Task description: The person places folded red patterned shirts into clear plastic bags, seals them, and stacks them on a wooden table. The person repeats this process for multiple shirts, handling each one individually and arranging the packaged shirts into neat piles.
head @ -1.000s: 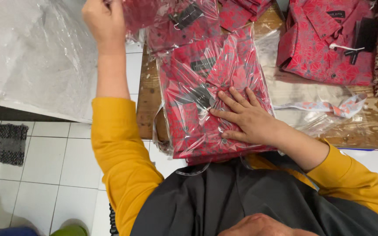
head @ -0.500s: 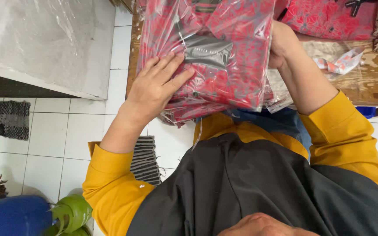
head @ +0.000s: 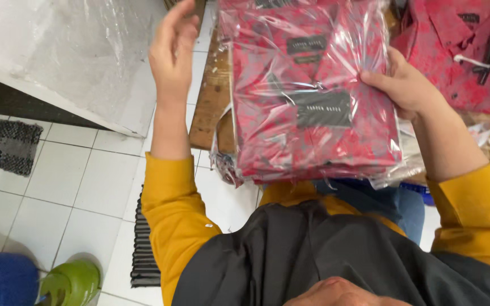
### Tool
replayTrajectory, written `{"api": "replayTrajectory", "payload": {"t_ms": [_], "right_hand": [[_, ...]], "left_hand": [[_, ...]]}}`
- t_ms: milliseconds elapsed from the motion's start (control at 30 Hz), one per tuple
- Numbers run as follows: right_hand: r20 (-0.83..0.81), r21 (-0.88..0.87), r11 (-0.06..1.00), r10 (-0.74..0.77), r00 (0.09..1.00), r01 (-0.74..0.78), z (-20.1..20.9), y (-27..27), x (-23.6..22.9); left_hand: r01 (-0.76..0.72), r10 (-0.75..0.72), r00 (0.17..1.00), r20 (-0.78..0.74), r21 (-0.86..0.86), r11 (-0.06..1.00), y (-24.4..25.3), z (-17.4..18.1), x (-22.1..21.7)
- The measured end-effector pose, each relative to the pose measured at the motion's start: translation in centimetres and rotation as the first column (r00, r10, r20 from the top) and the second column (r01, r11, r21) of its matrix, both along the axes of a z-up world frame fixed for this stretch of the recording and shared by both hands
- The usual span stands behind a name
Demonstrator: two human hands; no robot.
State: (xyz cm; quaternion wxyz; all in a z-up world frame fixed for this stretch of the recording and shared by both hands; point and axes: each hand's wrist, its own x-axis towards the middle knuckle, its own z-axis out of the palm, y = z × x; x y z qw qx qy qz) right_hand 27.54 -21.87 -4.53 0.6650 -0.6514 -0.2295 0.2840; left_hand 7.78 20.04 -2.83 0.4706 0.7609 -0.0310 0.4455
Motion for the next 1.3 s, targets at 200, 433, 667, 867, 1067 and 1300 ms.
{"api": "replayTrajectory", "payload": {"t_ms": [200, 433, 667, 867, 1067, 1300], "right_hand": [[-0.039, -0.055, 0.998, -0.040, 0.998, 0.037, -1.9, -1.2, 0.8], [-0.136, -0.114, 0.986, -0.139, 0.981, 0.123, -1.9, -1.3, -0.1], [-0.146, -0.155, 0.977, -0.166, 0.975, 0.143, -2.4, -1.2, -0.2], [-0.206, -0.142, 0.979, -0.174, 0.963, 0.146, -2.6, -1.4, -0.1], [-0.176, -0.113, 0.984, -0.155, 0.972, 0.136, -3.0, -1.6, 0.1], [-0.181, -0.121, 0.982, -0.167, 0.969, 0.147, -3.0, -1.4, 0.0]], "left_hand": [[-0.488, 0.526, 0.710, -0.469, 0.212, 0.847, 13.3, -15.1, 21.4], [-0.433, 0.684, 0.521, -0.511, 0.533, 0.727, 7.5, -16.6, 27.7], [-0.609, 0.747, 0.574, -0.336, 0.435, 0.663, 7.1, -14.3, 28.3], [-0.381, 0.407, 0.464, -0.787, 0.237, 0.893, 10.2, -15.2, 28.0], [-0.428, 0.460, 0.356, -0.813, 0.296, 0.854, 11.3, -15.7, 28.1], [-0.502, 0.461, 0.434, -0.774, 0.218, 0.837, 10.1, -16.9, 29.8]]}}
